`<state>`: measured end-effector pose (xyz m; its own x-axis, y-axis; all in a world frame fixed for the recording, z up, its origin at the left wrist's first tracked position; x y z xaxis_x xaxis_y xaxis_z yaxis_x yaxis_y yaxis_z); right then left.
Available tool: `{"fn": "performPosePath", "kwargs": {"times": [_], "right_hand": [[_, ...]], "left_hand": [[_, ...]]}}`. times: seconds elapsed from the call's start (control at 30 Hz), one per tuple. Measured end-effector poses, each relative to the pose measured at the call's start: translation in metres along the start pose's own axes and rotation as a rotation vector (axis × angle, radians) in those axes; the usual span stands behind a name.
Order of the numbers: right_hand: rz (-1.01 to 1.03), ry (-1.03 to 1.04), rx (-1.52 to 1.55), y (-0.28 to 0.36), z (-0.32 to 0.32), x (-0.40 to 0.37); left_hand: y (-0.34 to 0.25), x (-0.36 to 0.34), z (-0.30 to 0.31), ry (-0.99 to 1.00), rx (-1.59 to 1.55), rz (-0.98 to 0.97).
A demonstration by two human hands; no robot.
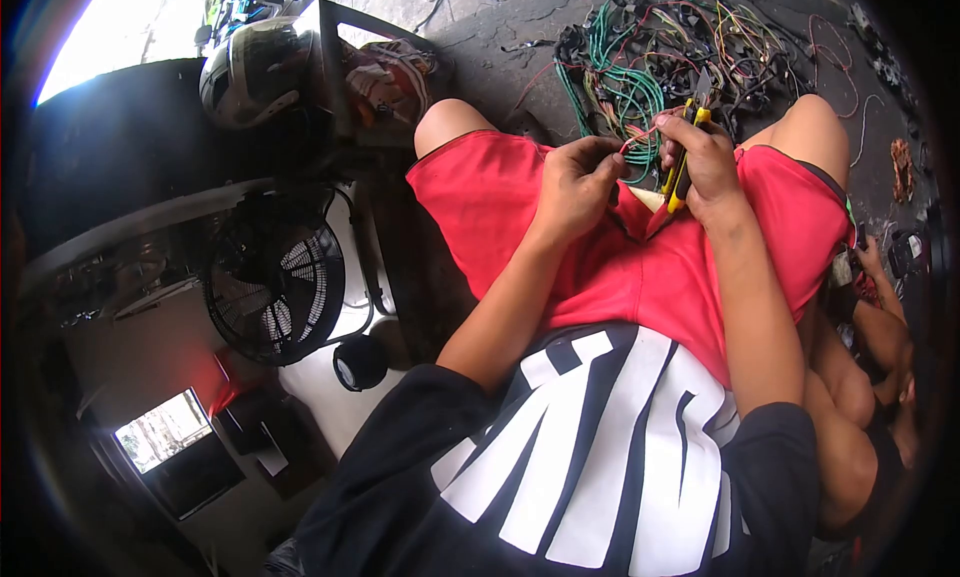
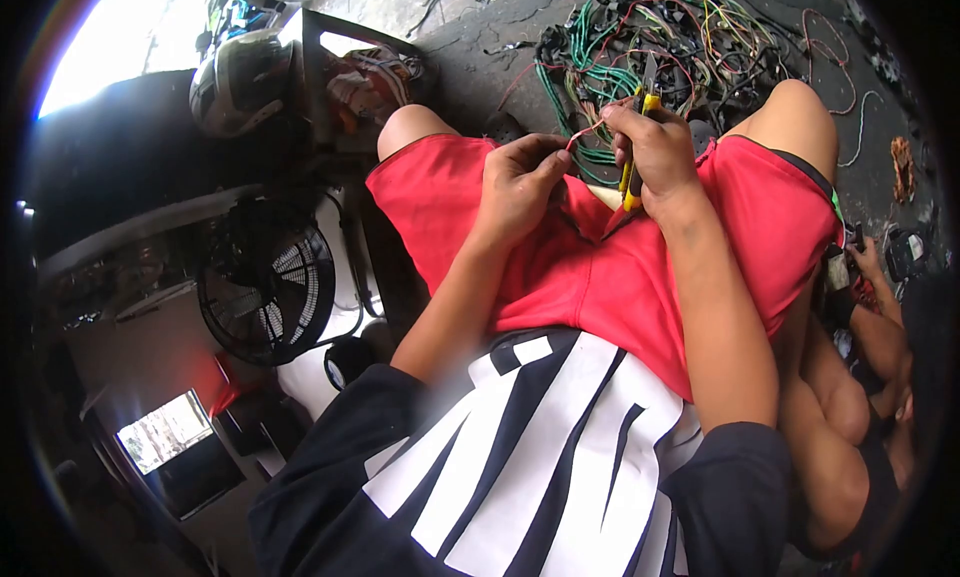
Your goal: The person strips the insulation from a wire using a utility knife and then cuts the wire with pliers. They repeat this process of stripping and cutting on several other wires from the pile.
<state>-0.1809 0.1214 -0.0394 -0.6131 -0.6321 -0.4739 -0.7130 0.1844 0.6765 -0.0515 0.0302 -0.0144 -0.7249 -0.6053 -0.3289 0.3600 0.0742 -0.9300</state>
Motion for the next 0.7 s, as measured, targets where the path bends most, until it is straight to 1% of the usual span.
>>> {"fn": "performPosePath", "kwargs": {"times": [0.13, 0.23, 0.33, 0.37, 0.43, 0.5, 0.6, 0.63, 0.7], "right_hand": [[0.010, 0.014, -0.018, 0.004, -0.002, 0.001], [-0.010, 0.007, -0.013, 0.004, -0.001, 0.001], [-0.049, 0.019, 0.043, 0.001, 0.001, 0.004], [-0.065, 0.028, 0.068, -0.001, 0.002, 0.005], [-0.205, 0.066, 0.159, -0.009, -0.001, 0.003], [-0.317, 0.106, 0.217, -0.018, -0.005, -0.001], [-0.429, 0.098, 0.280, -0.025, -0.010, -0.009], [-0.409, 0.102, 0.296, -0.025, -0.010, -0.008], [-0.390, 0.095, 0.281, -0.021, -0.009, -0.010]], "left_hand": [[0.002, 0.001, 0.001, -0.024, 0.054, -0.012], [0.002, 0.002, 0.001, 0.002, 0.029, -0.076], [-0.002, -0.001, 0.001, 0.151, -0.173, -0.015], [-0.003, -0.002, 0.003, 0.187, -0.262, 0.037], [-0.003, -0.003, 0.005, 0.259, -0.439, 0.140], [0.001, -0.002, 0.007, 0.273, -0.504, 0.136], [0.001, -0.001, 0.009, 0.251, -0.603, 0.143], [0.001, -0.001, 0.010, 0.237, -0.637, 0.148], [0.001, 0.000, 0.013, 0.176, -0.603, 0.161]]}}
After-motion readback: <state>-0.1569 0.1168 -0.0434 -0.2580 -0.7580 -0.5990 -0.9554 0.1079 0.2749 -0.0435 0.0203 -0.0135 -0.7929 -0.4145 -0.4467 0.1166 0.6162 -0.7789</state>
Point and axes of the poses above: each hand's wrist, its own x-axis towards the middle knuckle, its own z-axis out of the back of the hand, y = z × x, the point moved 4 cm from there along x, towards the middle knuckle, and after that the axes turned 10 degrees about x, right-handed, at the moved point
